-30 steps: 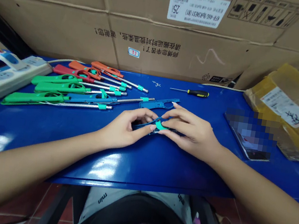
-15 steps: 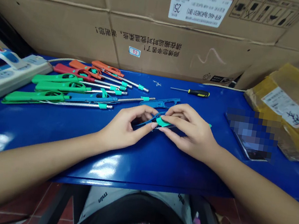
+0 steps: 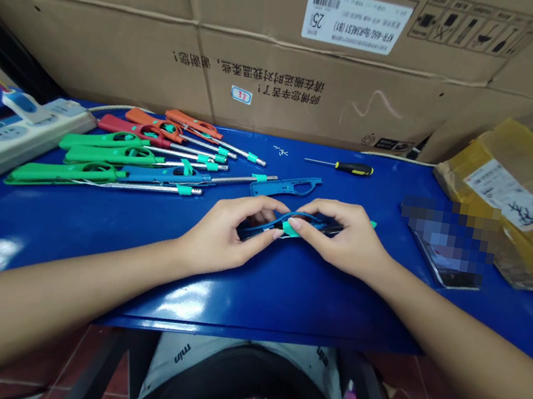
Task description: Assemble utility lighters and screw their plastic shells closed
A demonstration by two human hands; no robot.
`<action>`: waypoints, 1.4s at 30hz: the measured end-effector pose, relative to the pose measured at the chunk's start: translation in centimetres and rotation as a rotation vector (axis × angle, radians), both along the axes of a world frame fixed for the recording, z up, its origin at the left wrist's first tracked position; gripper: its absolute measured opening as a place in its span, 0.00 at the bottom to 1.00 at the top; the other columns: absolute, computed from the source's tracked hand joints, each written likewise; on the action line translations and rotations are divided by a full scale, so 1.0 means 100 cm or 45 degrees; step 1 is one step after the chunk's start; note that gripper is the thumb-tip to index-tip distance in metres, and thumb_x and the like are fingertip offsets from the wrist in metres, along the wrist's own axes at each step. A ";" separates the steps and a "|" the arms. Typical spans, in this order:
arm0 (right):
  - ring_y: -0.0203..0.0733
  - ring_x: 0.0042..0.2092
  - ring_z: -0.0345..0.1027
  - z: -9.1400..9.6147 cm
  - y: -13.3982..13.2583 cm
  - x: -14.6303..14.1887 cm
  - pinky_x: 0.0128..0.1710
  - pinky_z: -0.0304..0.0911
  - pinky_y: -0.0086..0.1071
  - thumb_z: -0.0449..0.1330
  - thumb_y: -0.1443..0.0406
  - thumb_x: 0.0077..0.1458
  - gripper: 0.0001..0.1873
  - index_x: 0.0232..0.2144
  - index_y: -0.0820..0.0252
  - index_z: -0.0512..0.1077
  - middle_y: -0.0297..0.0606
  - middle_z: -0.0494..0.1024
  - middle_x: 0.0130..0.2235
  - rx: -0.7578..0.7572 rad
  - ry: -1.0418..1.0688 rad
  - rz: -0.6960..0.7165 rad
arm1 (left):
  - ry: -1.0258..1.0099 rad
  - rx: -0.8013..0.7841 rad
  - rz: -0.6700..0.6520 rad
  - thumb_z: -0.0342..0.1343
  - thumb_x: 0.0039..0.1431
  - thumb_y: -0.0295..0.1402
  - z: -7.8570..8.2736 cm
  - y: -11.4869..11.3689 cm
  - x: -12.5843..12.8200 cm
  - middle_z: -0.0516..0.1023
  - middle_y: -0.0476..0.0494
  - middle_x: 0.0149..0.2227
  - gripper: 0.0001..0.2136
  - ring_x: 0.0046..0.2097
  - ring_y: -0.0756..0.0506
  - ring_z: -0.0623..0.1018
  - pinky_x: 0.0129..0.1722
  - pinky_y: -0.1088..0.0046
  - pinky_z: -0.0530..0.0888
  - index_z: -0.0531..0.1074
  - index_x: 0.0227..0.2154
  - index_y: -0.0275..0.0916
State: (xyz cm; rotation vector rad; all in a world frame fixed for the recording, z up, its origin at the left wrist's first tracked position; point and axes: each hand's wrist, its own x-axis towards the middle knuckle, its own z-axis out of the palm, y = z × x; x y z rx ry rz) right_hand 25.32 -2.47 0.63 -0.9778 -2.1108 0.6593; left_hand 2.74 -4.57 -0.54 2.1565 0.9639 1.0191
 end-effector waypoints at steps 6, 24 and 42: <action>0.42 0.39 0.78 -0.002 0.002 0.002 0.42 0.71 0.33 0.66 0.58 0.58 0.10 0.36 0.58 0.81 0.37 0.85 0.37 -0.157 0.010 0.105 | 0.053 0.045 -0.034 0.58 0.65 0.32 0.000 -0.001 -0.001 0.82 0.45 0.40 0.12 0.37 0.49 0.78 0.43 0.74 0.76 0.74 0.49 0.37; 0.43 0.41 0.76 0.000 0.007 0.005 0.44 0.69 0.36 0.64 0.57 0.59 0.12 0.36 0.60 0.79 0.38 0.83 0.37 -0.403 -0.020 0.204 | 0.037 -0.069 -0.001 0.61 0.64 0.35 -0.004 0.002 -0.002 0.83 0.45 0.42 0.11 0.42 0.47 0.82 0.47 0.71 0.79 0.75 0.47 0.39; 0.42 0.37 0.75 0.004 0.009 0.005 0.39 0.68 0.35 0.65 0.54 0.58 0.15 0.34 0.61 0.79 0.38 0.83 0.35 -0.537 -0.023 0.212 | -0.125 -0.388 -0.069 0.59 0.65 0.36 -0.007 -0.001 0.001 0.79 0.41 0.40 0.14 0.38 0.46 0.82 0.30 0.78 0.80 0.73 0.51 0.38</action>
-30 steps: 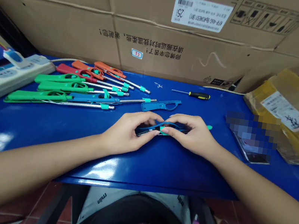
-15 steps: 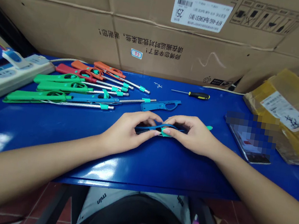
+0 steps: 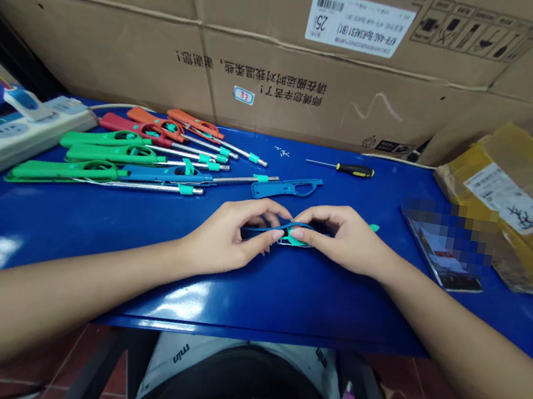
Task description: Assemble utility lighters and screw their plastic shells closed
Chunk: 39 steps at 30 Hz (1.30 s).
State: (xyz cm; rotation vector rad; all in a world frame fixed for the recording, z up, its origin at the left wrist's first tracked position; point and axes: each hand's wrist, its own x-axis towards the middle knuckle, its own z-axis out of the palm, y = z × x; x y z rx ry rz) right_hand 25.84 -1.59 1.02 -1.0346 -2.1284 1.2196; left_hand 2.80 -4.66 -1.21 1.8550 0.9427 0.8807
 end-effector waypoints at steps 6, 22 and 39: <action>0.40 0.35 0.74 -0.001 0.000 -0.002 0.36 0.66 0.33 0.65 0.55 0.57 0.14 0.32 0.61 0.79 0.36 0.82 0.33 0.016 0.003 -0.045 | -0.108 -0.159 -0.013 0.60 0.64 0.36 0.000 0.000 0.002 0.77 0.43 0.40 0.13 0.33 0.48 0.82 0.30 0.75 0.83 0.73 0.50 0.37; 0.40 0.36 0.73 0.002 0.000 0.001 0.39 0.67 0.33 0.66 0.53 0.56 0.15 0.33 0.60 0.77 0.36 0.81 0.33 -0.009 0.001 0.019 | -0.191 -0.225 0.009 0.61 0.62 0.34 0.005 -0.001 0.006 0.75 0.46 0.37 0.13 0.29 0.51 0.80 0.29 0.77 0.82 0.73 0.47 0.35; 0.35 0.30 0.68 0.004 -0.004 -0.003 0.31 0.63 0.30 0.72 0.53 0.48 0.18 0.27 0.61 0.75 0.33 0.77 0.27 -0.128 0.069 -0.129 | -0.141 -0.260 0.043 0.69 0.54 0.36 0.007 0.000 0.007 0.79 0.46 0.34 0.13 0.29 0.51 0.80 0.29 0.78 0.81 0.77 0.39 0.33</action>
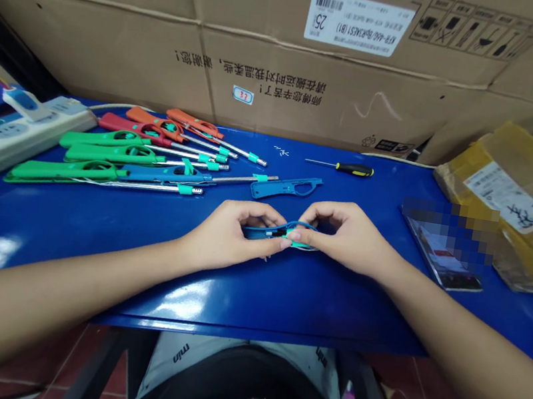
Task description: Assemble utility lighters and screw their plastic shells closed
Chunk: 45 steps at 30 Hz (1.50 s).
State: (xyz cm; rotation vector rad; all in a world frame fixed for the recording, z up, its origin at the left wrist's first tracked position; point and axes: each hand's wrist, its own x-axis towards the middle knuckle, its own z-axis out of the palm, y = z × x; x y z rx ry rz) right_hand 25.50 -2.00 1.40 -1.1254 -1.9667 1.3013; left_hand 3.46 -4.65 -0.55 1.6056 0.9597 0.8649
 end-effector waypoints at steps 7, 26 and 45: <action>0.38 0.34 0.72 0.007 0.000 0.004 0.36 0.66 0.31 0.65 0.53 0.57 0.16 0.30 0.60 0.77 0.36 0.80 0.31 0.253 -0.029 0.015 | -0.065 0.023 0.027 0.69 0.55 0.34 0.002 0.002 -0.001 0.81 0.47 0.32 0.11 0.28 0.52 0.79 0.31 0.78 0.80 0.77 0.37 0.33; 0.41 0.38 0.74 0.011 0.002 0.016 0.45 0.65 0.37 0.71 0.60 0.53 0.09 0.36 0.58 0.81 0.36 0.84 0.35 0.614 -0.042 0.167 | 0.080 0.643 0.055 0.66 0.59 0.30 0.003 0.004 -0.012 0.82 0.44 0.38 0.08 0.38 0.50 0.80 0.40 0.76 0.75 0.80 0.41 0.35; 0.44 0.43 0.76 0.008 0.003 0.018 0.51 0.63 0.41 0.64 0.61 0.62 0.11 0.45 0.55 0.80 0.38 0.85 0.44 0.813 -0.173 0.144 | -0.052 -0.057 -0.150 0.63 0.62 0.39 0.007 0.010 -0.011 0.79 0.45 0.37 0.15 0.29 0.53 0.75 0.28 0.78 0.79 0.76 0.47 0.36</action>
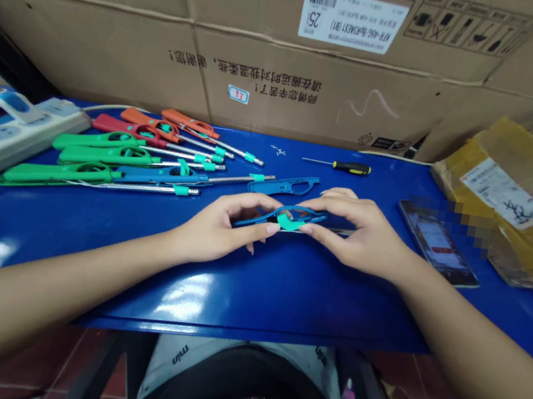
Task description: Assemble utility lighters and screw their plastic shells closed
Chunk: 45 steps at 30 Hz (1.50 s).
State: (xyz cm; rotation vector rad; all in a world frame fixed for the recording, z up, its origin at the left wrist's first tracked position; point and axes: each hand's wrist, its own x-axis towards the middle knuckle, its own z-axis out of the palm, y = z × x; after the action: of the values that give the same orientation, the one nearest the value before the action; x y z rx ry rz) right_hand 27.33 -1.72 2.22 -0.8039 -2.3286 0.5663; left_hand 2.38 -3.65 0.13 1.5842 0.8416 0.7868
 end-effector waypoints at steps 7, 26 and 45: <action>0.45 0.43 0.77 -0.002 -0.001 -0.002 0.51 0.63 0.41 0.64 0.61 0.62 0.10 0.45 0.54 0.79 0.38 0.85 0.45 0.036 -0.011 -0.004 | -0.049 0.013 -0.052 0.60 0.64 0.37 -0.002 0.000 0.000 0.75 0.45 0.39 0.13 0.32 0.52 0.74 0.27 0.79 0.80 0.72 0.48 0.36; 0.44 0.40 0.76 -0.006 0.001 -0.002 0.49 0.63 0.41 0.64 0.61 0.62 0.07 0.41 0.55 0.80 0.37 0.85 0.40 0.013 -0.026 -0.046 | -0.031 -0.008 -0.059 0.60 0.64 0.38 -0.004 0.000 0.000 0.75 0.45 0.40 0.15 0.31 0.52 0.75 0.26 0.78 0.80 0.73 0.50 0.37; 0.52 0.57 0.69 -0.017 -0.002 -0.016 0.60 0.63 0.53 0.63 0.64 0.62 0.05 0.41 0.54 0.77 0.46 0.73 0.57 0.116 0.067 -0.191 | -0.156 -0.270 0.038 0.60 0.64 0.41 -0.004 -0.002 0.005 0.79 0.47 0.31 0.17 0.29 0.49 0.80 0.33 0.74 0.79 0.75 0.49 0.35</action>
State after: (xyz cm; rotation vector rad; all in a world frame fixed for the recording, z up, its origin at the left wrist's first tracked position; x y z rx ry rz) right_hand 25.77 -1.90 0.54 -0.9004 -2.2071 0.4086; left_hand 2.89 -3.89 -0.28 1.3262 0.8320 0.7811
